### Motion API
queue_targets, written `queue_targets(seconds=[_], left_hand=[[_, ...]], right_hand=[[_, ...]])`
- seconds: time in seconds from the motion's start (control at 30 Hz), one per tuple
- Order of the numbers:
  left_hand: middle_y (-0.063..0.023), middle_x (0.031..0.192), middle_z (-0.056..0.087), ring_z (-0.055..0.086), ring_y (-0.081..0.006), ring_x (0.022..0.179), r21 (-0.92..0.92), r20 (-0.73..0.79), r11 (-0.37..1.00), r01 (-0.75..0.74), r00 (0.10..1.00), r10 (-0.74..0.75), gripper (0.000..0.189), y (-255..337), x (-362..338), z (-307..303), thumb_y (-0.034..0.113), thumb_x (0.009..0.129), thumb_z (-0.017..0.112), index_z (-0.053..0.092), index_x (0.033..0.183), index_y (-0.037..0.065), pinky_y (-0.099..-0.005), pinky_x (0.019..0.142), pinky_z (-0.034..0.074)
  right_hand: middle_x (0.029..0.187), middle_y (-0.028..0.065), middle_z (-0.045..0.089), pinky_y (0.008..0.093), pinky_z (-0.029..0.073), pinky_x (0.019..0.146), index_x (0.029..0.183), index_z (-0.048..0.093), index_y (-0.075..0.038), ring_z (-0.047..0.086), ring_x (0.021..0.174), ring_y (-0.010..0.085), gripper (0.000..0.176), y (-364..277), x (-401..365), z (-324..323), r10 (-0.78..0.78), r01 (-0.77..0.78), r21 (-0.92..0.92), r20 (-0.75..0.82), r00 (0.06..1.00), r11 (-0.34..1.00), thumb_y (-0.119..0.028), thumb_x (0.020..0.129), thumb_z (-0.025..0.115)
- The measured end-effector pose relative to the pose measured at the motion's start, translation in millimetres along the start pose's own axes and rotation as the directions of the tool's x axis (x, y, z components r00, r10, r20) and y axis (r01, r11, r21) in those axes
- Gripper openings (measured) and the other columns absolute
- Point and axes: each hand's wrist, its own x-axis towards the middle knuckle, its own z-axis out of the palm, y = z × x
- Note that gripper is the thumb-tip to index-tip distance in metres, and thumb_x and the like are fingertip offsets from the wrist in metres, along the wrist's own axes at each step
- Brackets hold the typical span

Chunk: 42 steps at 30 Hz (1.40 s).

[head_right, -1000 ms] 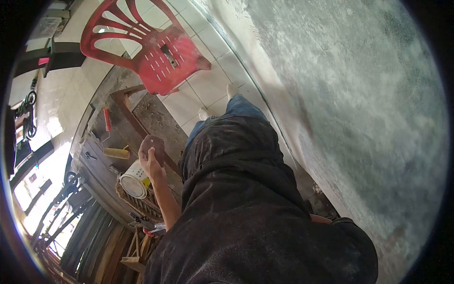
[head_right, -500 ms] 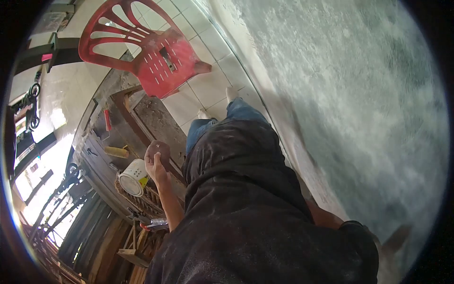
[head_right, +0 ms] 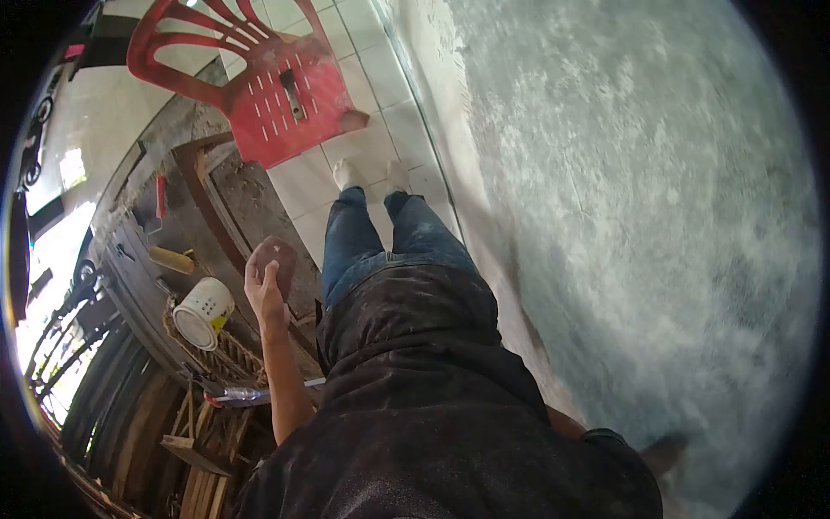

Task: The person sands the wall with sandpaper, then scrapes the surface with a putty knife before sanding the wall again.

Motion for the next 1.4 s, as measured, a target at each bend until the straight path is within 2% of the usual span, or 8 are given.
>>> queue_targets(seconds=[0.43, 0.5, 0.57, 0.77, 0.83, 1.03, 1.13, 1.4], left_hand=[[-0.008, 0.118, 0.059, 0.059, -0.0151, 0.107, -0.119, 0.176, 0.961, 0.251, 0.958, -0.228, 0.03, -60.0, 99.3, 36.3, 0.009, 0.096, 0.057, 0.053, 0.124, -0.002, -0.0266, 0.09, 0.049], [-0.0065, 0.115, 0.059, 0.059, -0.0144, 0.106, -0.25, 0.239, 0.906, 0.341, 0.929, -0.283, 0.029, -59.8, 116.7, 90.5, 0.011, 0.098, 0.055, 0.053, 0.124, -0.001, -0.0261, 0.091, 0.048], [-0.0052, 0.116, 0.059, 0.059, -0.0146, 0.108, -0.263, 0.308, 0.881, 0.392, 0.9, -0.309, 0.032, -69.8, 124.3, 148.8, 0.013, 0.098, 0.053, 0.051, 0.128, 0.0, -0.0268, 0.092, 0.048], [-0.0227, 0.133, 0.058, 0.059, -0.0323, 0.12, 0.067, 0.56, 0.997, -0.034, 0.828, -0.01, 0.039, -83.6, 112.4, 318.1, 0.016, 0.101, 0.051, 0.049, 0.136, -0.002, -0.0323, 0.099, 0.044], [-0.0283, 0.138, 0.05, 0.051, -0.0416, 0.126, -0.094, 0.579, 0.994, 0.062, 0.815, 0.004, 0.041, -70.6, 113.8, 362.1, 0.01, 0.1, 0.048, 0.045, 0.139, -0.001, -0.0351, 0.104, 0.041], [-0.0316, 0.147, 0.036, 0.033, -0.04, 0.14, -0.144, 0.511, 0.899, -0.413, 0.747, 0.424, 0.051, -111.7, 97.2, 398.5, 0.002, 0.098, 0.047, 0.035, 0.147, -0.001, -0.0392, 0.114, 0.033], [-0.0315, 0.151, 0.03, 0.028, -0.0403, 0.143, -0.139, 0.589, 0.943, -0.301, 0.741, 0.323, 0.054, -106.3, 59.9, 379.6, 0.0, 0.098, 0.046, 0.029, 0.149, -0.004, -0.0402, 0.117, 0.027], [-0.0306, 0.15, 0.033, 0.028, -0.0383, 0.143, -0.03, 0.517, 0.975, -0.22, 0.832, 0.204, 0.048, -119.4, 101.2, 406.6, 0.011, 0.104, 0.043, 0.031, 0.146, -0.008, -0.0367, 0.117, 0.027]], right_hand=[[0.126, 0.013, 0.063, 0.0336, 0.047, 0.096, 0.133, 0.053, -0.003, 0.061, 0.109, 0.0161, 0.04, 29.8, -27.2, 0.9, 0.393, -0.332, -0.314, 0.154, 0.907, 0.89, -0.026, 0.1, 0.051], [0.126, 0.013, 0.063, 0.0336, 0.048, 0.096, 0.133, 0.053, -0.003, 0.061, 0.109, 0.016, 0.04, 18.4, 1.8, -9.5, 0.346, -0.33, -0.253, 0.022, 0.938, 0.91, -0.025, 0.1, 0.051], [0.114, 0.0112, 0.067, 0.0329, 0.051, 0.09, 0.129, 0.055, -0.004, 0.064, 0.106, 0.0199, 0.035, -6.3, 32.9, -19.6, 0.154, -0.122, 0.174, -0.185, 0.971, 0.977, -0.023, 0.102, 0.047], [0.117, 0.0142, 0.063, 0.0347, 0.05, 0.093, 0.129, 0.052, -0.001, 0.062, 0.107, 0.0209, 0.038, -107.1, 75.3, -15.0, -0.011, 0.053, 0.486, -0.088, 0.996, 0.872, -0.027, 0.102, 0.052], [0.119, 0.0137, 0.063, 0.034, 0.049, 0.094, 0.129, 0.052, -0.001, 0.062, 0.107, 0.02, 0.038, -115.5, 82.5, -0.4, -0.041, 0.049, 0.476, -0.027, 0.999, 0.878, -0.028, 0.103, 0.052], [0.121, 0.012, 0.061, 0.034, 0.048, 0.096, 0.129, 0.054, -0.001, 0.06, 0.111, 0.0183, 0.038, -99.7, 106.7, 44.3, 0.046, -0.054, 0.268, 0.036, 0.998, 0.962, -0.027, 0.102, 0.052], [0.122, 0.0124, 0.06, 0.0355, 0.045, 0.1, 0.133, 0.051, -0.001, 0.056, 0.117, 0.02, 0.04, -68.2, 132.7, 57.6, -0.239, 0.24, 0.062, -0.029, 0.971, 0.969, -0.023, 0.1, 0.055], [0.118, 0.0057, 0.059, 0.0326, 0.043, 0.095, 0.135, 0.047, -0.004, 0.054, 0.111, 0.0145, 0.043, -131.8, 132.0, 37.4, -0.09, 0.048, 0.679, 0.026, 0.996, 0.732, -0.034, 0.104, 0.047]])
